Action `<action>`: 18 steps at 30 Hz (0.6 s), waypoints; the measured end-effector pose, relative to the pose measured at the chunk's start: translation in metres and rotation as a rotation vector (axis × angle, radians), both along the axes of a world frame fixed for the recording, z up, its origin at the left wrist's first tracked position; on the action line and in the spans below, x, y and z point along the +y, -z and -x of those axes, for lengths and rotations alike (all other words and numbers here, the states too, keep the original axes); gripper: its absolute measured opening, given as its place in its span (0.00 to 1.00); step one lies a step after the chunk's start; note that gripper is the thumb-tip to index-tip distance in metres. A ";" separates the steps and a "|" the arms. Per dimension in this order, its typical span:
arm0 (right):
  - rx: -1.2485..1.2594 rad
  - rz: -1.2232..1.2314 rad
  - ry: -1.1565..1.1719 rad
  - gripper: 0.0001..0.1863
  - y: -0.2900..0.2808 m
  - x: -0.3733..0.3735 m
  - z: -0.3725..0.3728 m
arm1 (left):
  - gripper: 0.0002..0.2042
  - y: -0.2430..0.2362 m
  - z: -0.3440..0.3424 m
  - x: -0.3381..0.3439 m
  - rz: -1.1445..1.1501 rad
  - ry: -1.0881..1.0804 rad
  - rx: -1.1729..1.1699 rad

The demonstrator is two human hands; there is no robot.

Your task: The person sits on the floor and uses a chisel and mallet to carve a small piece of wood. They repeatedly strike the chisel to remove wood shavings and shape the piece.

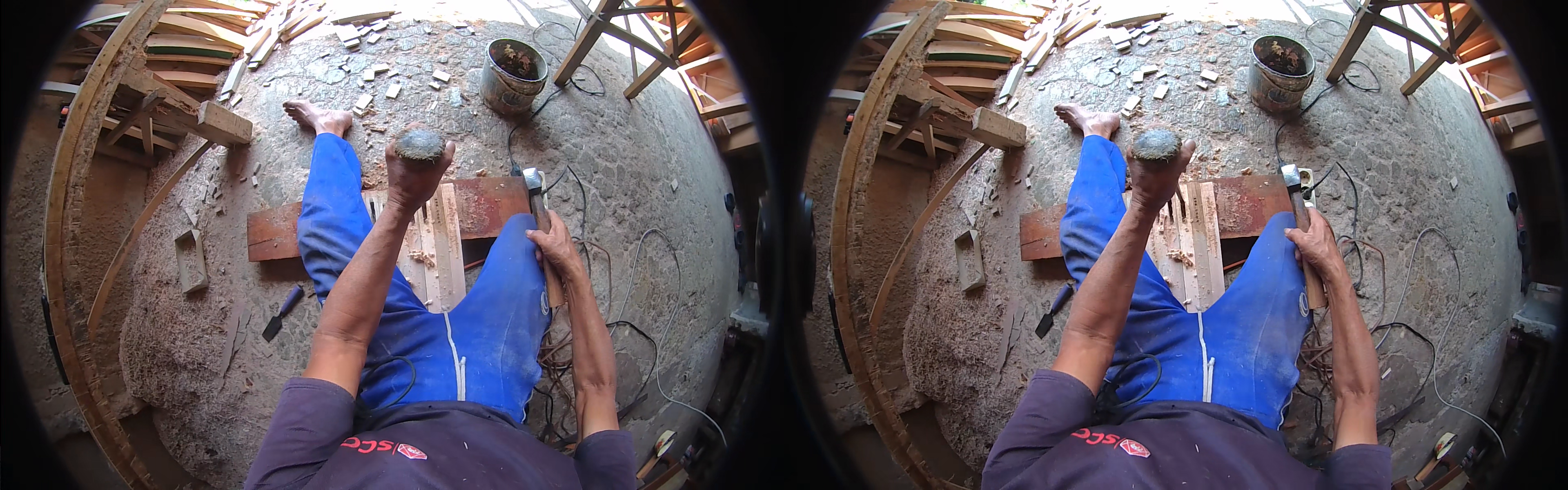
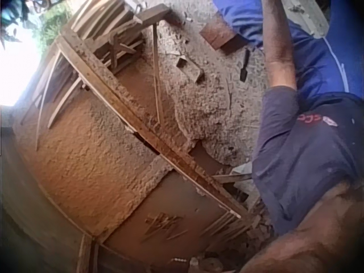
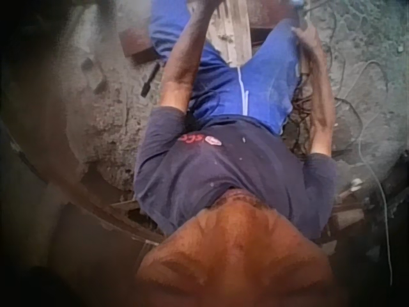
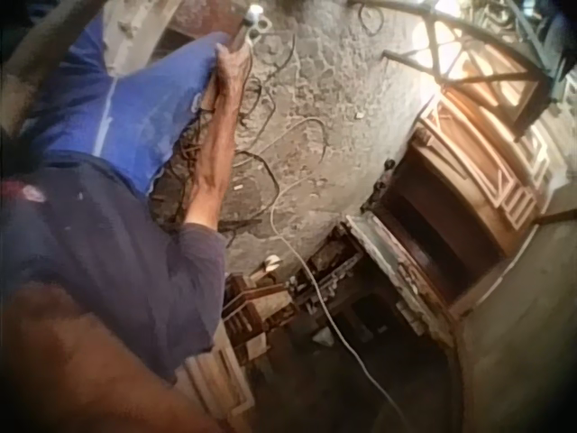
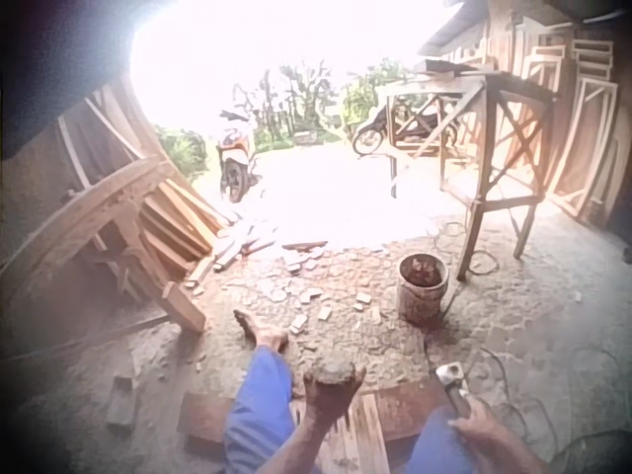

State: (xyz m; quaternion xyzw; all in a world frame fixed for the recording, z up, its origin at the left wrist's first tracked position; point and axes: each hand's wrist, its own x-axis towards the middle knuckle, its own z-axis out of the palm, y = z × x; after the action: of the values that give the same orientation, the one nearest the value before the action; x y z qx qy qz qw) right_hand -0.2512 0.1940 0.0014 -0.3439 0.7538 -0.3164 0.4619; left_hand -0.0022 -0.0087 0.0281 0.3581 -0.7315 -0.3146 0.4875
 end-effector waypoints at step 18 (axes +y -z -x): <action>0.628 0.815 -0.470 0.39 -0.178 -0.037 -0.113 | 0.12 0.000 -0.007 0.015 0.136 0.041 0.135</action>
State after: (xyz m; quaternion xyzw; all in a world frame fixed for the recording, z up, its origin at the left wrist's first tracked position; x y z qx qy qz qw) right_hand -0.1380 0.1570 0.1794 -0.7308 0.5750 -0.3530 0.1032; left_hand 0.0049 0.0067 0.0283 0.2871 -0.7237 -0.2975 0.5525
